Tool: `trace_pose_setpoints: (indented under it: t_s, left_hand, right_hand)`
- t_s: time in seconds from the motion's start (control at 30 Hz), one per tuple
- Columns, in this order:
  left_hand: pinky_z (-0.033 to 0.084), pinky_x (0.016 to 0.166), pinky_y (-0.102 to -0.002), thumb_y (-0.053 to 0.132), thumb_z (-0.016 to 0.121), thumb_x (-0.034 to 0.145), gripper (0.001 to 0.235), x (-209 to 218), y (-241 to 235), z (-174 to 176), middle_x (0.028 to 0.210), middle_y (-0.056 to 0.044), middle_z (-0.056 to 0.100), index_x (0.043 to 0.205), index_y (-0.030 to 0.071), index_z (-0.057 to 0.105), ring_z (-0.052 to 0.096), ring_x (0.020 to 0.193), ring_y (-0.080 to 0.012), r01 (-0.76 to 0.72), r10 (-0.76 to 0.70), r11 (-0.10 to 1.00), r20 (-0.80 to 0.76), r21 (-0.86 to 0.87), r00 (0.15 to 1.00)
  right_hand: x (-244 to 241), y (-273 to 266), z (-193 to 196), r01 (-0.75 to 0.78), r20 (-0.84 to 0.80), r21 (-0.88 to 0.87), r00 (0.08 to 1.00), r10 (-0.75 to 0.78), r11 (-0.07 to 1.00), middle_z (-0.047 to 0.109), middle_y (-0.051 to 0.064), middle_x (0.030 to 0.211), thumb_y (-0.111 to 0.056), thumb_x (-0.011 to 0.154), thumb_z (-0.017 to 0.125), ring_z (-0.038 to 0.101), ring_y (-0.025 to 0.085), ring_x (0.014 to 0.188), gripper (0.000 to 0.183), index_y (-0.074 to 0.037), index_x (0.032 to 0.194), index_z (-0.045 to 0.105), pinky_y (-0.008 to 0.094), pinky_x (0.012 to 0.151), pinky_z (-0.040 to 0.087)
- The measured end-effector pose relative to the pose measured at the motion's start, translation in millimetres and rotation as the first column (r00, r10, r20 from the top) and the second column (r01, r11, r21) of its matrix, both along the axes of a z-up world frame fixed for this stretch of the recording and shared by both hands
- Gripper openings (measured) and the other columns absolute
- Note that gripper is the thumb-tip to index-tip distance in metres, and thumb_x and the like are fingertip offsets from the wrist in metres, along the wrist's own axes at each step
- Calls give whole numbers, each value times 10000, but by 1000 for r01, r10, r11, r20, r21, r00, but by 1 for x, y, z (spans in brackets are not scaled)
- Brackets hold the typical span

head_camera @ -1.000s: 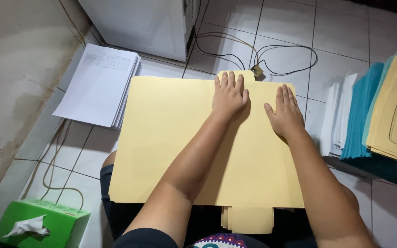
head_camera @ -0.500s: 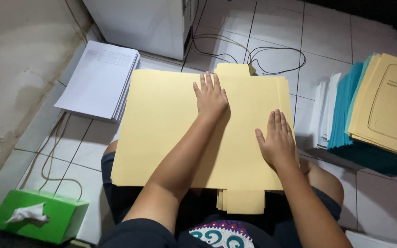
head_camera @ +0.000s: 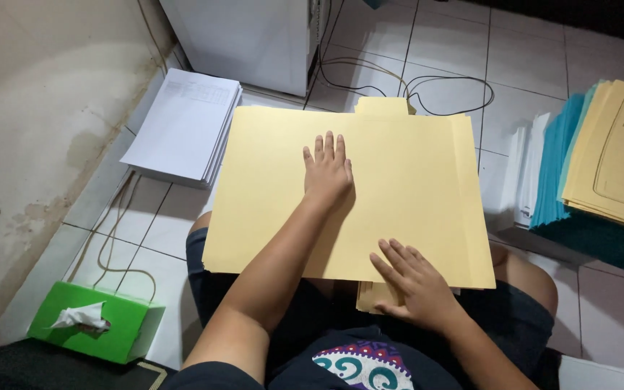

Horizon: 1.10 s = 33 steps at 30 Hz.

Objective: The person sits on the floor and repeatedly folds yellow file folders in half. They pick up a folder from a stack, fold it, and place it on a growing pile on their lap.

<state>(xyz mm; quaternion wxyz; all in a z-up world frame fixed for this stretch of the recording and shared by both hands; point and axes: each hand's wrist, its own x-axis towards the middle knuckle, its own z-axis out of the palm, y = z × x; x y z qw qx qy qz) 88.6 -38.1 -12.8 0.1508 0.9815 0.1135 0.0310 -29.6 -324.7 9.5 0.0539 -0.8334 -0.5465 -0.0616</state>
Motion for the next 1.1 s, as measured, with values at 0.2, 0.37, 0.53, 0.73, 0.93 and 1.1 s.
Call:
trace_pose_setpoints:
  t_s: [0.2,0.37,0.53,0.73,0.93,1.1]
  left_hand:
    - [54,1239,-628,229,259,1071,583,-7,4,8,1692,-227,210,1626,52,253,139,1580,-402,27,-26,994,12,-105,1000]
    - [41,1242,-622,247,249,1060,598,-5,4,14,1700,-209,190,1630,68,234,116,1585,-391,9,-13,994,-29,-112,999]
    - [26,1241,-630,238,233,1048,607,-2,3,20,1703,-207,165,1631,70,214,97,1582,-403,12,-22,991,-73,-133,997]
    - [29,1244,-626,274,215,1051,613,6,3,21,1709,-176,148,1634,89,183,95,1578,-394,5,-21,993,-130,-119,991]
    - [39,1248,-603,243,224,1048,597,-1,2,31,1708,-184,160,1627,97,216,107,1582,-380,-44,26,989,-133,-139,991]
    - [61,1247,-606,222,259,1049,586,-6,3,31,1696,-200,196,1616,75,262,138,1575,-394,-75,67,984,-50,-163,996]
  right_hand:
    - [81,15,25,434,-202,-361,828,-524,825,119,174,1720,-664,1012,262,111,331,1587,857,-109,1651,125,458,1291,81]
    - [207,78,0,627,-155,-274,719,-677,729,87,230,1715,-689,1030,190,44,337,1603,924,15,1627,152,462,1301,33]
    - [241,169,3,579,-216,-192,763,-609,793,99,253,1714,-600,1061,232,45,363,1603,860,53,1619,180,463,1302,19]
    - [230,195,10,482,-215,-144,837,-503,864,176,240,1705,-532,1065,272,113,353,1597,794,45,1609,222,460,1299,50]
    - [224,122,18,717,-159,-234,638,-753,657,130,193,1725,-593,1065,199,100,310,1602,823,-5,1639,164,470,1296,56]
    - [169,62,18,761,-91,-247,598,-796,600,183,245,1702,-614,1054,207,127,339,1598,867,44,1617,209,455,1294,101]
